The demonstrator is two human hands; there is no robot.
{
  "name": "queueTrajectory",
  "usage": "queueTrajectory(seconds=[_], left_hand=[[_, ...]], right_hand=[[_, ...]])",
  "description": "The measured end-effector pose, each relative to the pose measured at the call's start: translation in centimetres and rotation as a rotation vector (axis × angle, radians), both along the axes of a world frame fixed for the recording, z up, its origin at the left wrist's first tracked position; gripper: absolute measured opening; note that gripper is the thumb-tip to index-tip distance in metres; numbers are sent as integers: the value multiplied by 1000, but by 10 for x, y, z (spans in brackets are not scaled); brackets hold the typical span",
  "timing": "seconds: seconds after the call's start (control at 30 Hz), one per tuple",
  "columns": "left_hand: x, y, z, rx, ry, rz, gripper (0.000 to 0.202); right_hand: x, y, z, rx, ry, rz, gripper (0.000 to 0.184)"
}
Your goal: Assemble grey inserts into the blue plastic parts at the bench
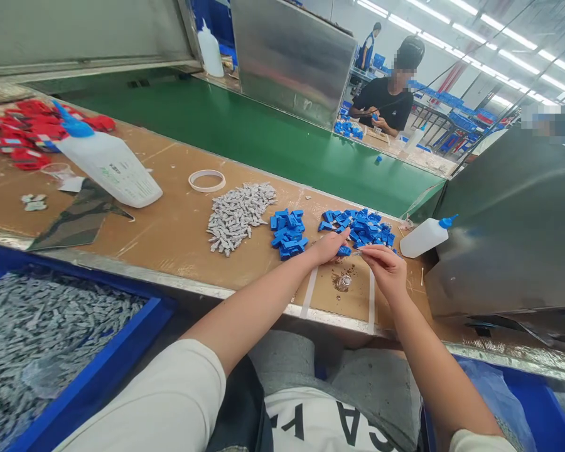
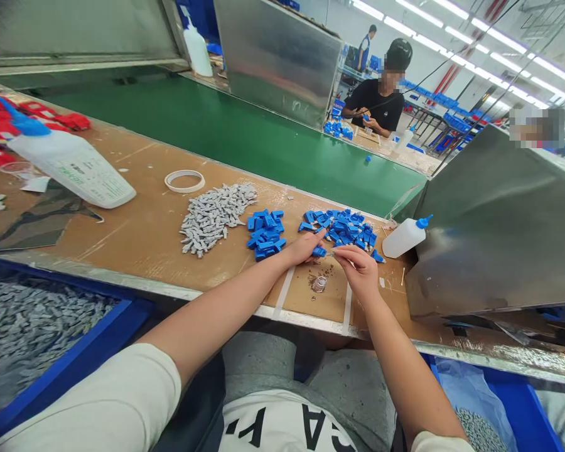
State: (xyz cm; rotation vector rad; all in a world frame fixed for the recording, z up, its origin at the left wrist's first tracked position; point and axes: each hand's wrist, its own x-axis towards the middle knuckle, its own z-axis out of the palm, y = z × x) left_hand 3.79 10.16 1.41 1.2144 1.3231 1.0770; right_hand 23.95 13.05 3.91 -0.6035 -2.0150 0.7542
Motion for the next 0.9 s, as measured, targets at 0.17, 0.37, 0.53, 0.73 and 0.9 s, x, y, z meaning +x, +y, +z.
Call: queueTrajectory(seconds=[0.17, 0.37, 0.53, 0.73, 0.9], left_hand=[[0, 5, -6, -14, 39, -15, 80], [1, 7, -8, 10, -15, 13, 81], [0, 9, -5, -35, -27, 44, 79], [0, 9, -5, -21, 29, 72, 73], [0, 8, -2, -55, 96, 62, 71]], right_hand=[[-3, 4, -7, 67, -4, 24, 13], [-7, 11, -19, 225, -60, 95, 20], [-6, 22, -24, 328, -145, 59, 17], [-2, 20, -29, 321, -552, -37, 35], [0, 18, -31, 258, -595, -45, 37]])
